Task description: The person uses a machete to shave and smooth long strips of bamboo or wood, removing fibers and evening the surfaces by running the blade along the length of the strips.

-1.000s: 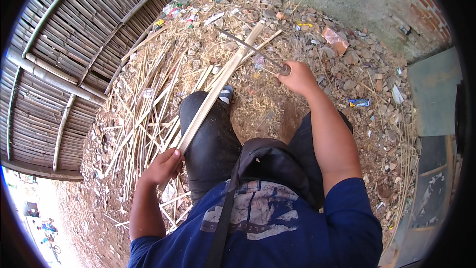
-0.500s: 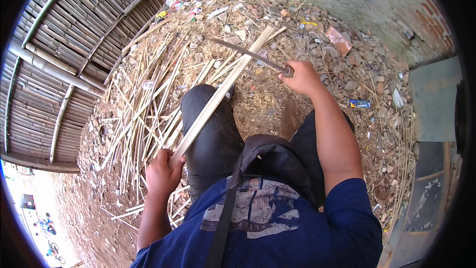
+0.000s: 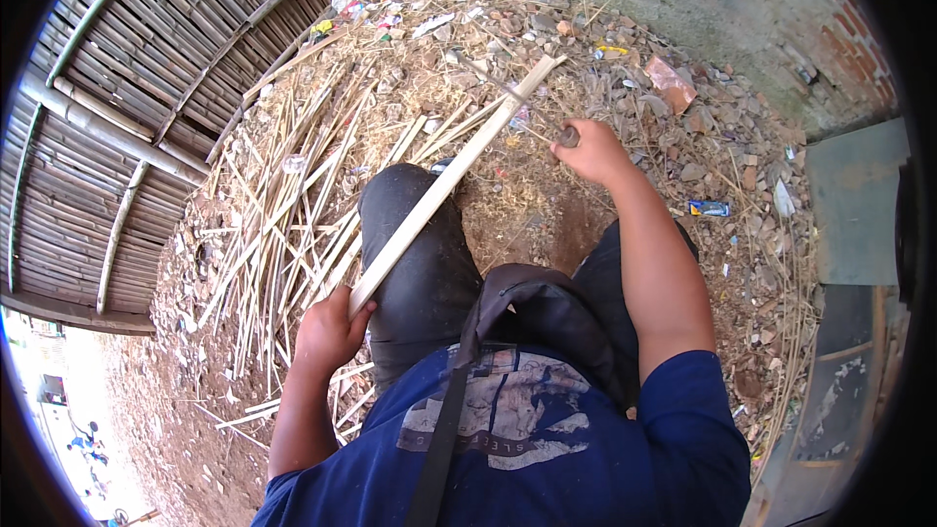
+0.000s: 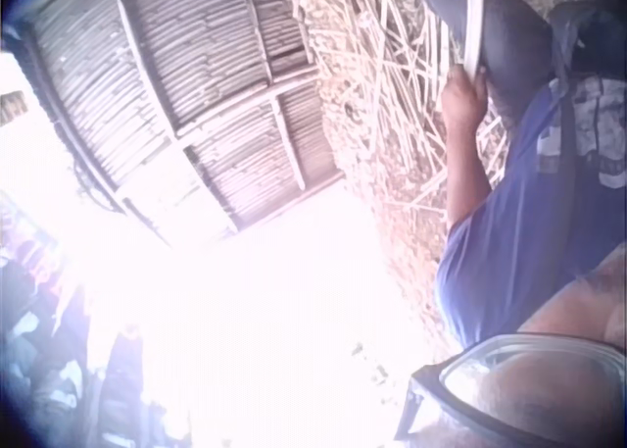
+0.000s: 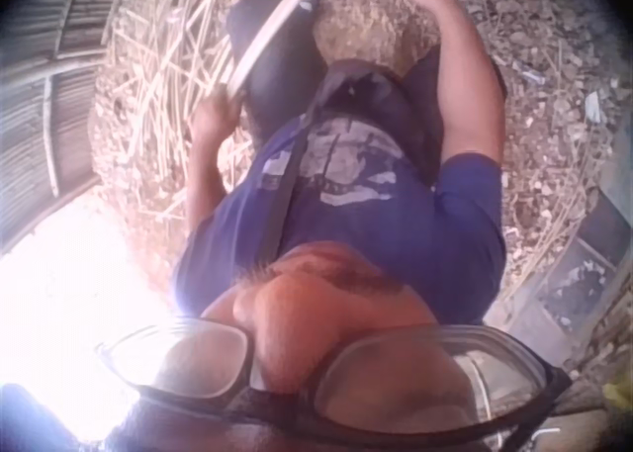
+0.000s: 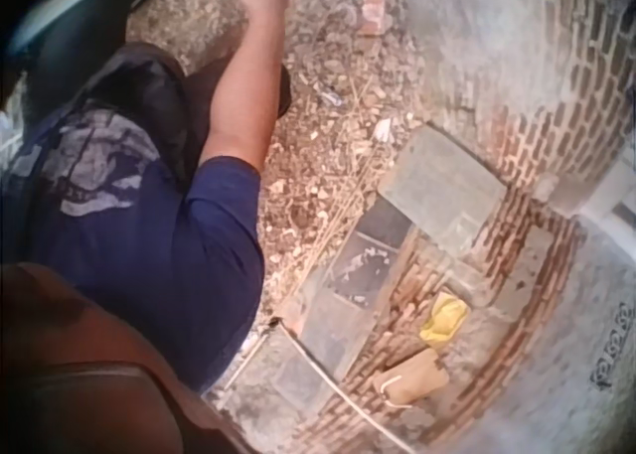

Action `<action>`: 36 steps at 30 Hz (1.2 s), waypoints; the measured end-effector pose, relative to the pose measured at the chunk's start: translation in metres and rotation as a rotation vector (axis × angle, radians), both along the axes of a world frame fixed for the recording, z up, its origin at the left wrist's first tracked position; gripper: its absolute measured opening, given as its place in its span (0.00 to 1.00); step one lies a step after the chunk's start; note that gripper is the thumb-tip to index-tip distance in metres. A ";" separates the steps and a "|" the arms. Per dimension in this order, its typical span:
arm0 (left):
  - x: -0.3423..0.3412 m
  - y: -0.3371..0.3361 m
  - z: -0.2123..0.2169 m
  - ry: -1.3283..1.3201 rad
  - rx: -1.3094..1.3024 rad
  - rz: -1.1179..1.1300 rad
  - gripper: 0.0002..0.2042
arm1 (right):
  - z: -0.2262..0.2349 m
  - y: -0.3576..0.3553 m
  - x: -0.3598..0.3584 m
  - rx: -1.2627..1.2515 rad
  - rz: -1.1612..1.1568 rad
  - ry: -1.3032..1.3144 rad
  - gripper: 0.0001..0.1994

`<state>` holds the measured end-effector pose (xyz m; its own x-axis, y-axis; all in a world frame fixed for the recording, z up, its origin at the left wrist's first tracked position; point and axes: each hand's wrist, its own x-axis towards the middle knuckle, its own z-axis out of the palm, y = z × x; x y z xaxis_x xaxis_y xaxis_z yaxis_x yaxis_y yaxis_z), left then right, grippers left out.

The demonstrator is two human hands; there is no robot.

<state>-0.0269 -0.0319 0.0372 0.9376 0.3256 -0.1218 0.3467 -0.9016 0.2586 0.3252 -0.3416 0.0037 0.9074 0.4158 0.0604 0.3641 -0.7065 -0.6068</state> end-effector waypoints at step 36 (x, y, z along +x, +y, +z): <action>0.005 -0.013 0.006 -0.125 -0.054 0.029 0.20 | 0.018 -0.009 -0.012 -0.089 0.125 0.029 0.16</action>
<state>-0.0217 -0.0448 0.0433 0.9370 0.3486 -0.0227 0.3342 -0.8754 0.3494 0.3129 -0.3507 0.0213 0.8492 0.5280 -0.0069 0.4359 -0.7084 -0.5551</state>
